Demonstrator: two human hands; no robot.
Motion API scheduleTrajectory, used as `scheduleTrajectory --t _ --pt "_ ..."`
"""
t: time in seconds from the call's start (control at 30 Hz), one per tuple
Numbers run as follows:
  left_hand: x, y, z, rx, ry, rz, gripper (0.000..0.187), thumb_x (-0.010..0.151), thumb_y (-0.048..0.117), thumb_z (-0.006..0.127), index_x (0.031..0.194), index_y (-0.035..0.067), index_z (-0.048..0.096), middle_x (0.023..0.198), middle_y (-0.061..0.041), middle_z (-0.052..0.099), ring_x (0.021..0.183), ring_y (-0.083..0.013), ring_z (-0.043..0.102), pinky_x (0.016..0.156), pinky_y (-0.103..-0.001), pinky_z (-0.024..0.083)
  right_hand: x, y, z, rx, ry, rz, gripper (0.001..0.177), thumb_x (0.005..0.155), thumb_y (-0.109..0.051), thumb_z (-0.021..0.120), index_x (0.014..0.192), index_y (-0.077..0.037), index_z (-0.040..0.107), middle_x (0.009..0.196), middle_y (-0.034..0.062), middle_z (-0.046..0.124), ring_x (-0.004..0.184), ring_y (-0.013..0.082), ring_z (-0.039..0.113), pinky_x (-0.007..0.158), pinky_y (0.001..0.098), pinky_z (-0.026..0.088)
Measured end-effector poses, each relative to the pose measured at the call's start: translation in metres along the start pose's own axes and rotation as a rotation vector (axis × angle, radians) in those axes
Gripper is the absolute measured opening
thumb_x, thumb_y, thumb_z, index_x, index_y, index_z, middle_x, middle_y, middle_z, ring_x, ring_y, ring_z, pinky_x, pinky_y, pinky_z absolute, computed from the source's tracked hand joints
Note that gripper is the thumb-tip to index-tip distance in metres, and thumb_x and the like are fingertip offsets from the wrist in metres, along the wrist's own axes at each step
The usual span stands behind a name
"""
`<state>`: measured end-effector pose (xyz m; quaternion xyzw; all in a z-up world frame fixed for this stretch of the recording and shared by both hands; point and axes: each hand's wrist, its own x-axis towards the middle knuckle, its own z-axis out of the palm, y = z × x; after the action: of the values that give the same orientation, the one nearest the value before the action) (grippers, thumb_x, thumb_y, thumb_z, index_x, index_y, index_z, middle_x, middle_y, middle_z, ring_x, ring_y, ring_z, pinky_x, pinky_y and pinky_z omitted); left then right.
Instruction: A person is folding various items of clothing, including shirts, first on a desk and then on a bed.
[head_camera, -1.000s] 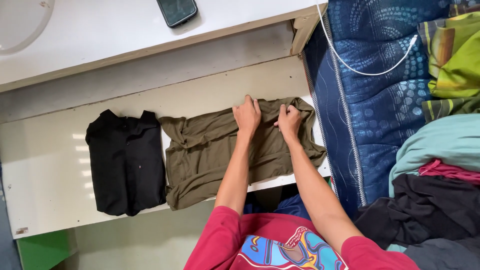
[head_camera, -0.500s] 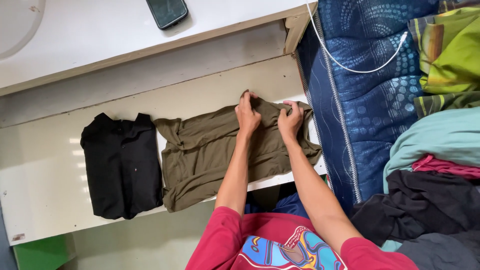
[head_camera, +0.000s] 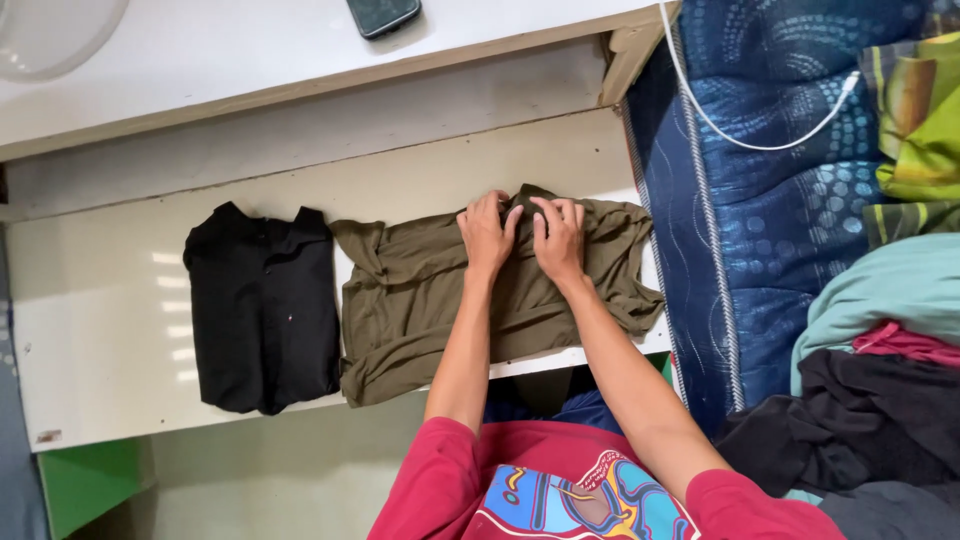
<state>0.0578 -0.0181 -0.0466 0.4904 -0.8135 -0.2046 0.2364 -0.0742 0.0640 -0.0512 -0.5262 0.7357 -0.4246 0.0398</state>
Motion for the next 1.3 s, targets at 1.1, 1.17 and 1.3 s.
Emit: scheduleTrajectory --t 1.1,1.17,1.3 --pt "-0.010 -0.114 -0.169 0.241 -0.418 -0.253 0.054 0.076 0.053 0.086 0.108 0.013 0.072 0.103 -0.011 0.079 0.106 -0.0337 0.072 0.094 -0.044 0.042 0.011 -0.064 0.108 -0.290 -0.211 0.017 0.031 0.117 -0.043 0.045 0.104 -0.019 0.058 0.085 0.0067 0.061 0.092 0.0312 0.062 0.092 0.0512 0.036" --pt "-0.016 -0.123 -0.171 0.283 -0.401 -0.256 0.060 0.074 0.054 0.088 0.114 0.013 0.071 0.109 -0.009 0.075 0.111 -0.0307 0.067 0.096 -0.044 0.042 0.010 -0.078 0.114 -0.312 -0.229 -0.004 0.023 0.111 -0.042 0.054 0.105 -0.021 0.061 0.093 0.0040 0.056 0.099 0.0322 0.057 0.095 0.0548 0.034" --pt "-0.028 -0.134 -0.159 0.310 -0.306 -0.240 0.083 0.062 0.057 0.094 0.127 0.018 0.060 0.117 -0.003 0.053 0.118 -0.0275 0.050 0.099 -0.043 0.039 0.009 -0.117 0.121 -0.211 -0.371 -0.220 0.029 0.110 -0.049 0.056 0.118 -0.024 0.069 0.110 0.0037 0.046 0.113 0.0339 0.046 0.101 0.0551 0.024"
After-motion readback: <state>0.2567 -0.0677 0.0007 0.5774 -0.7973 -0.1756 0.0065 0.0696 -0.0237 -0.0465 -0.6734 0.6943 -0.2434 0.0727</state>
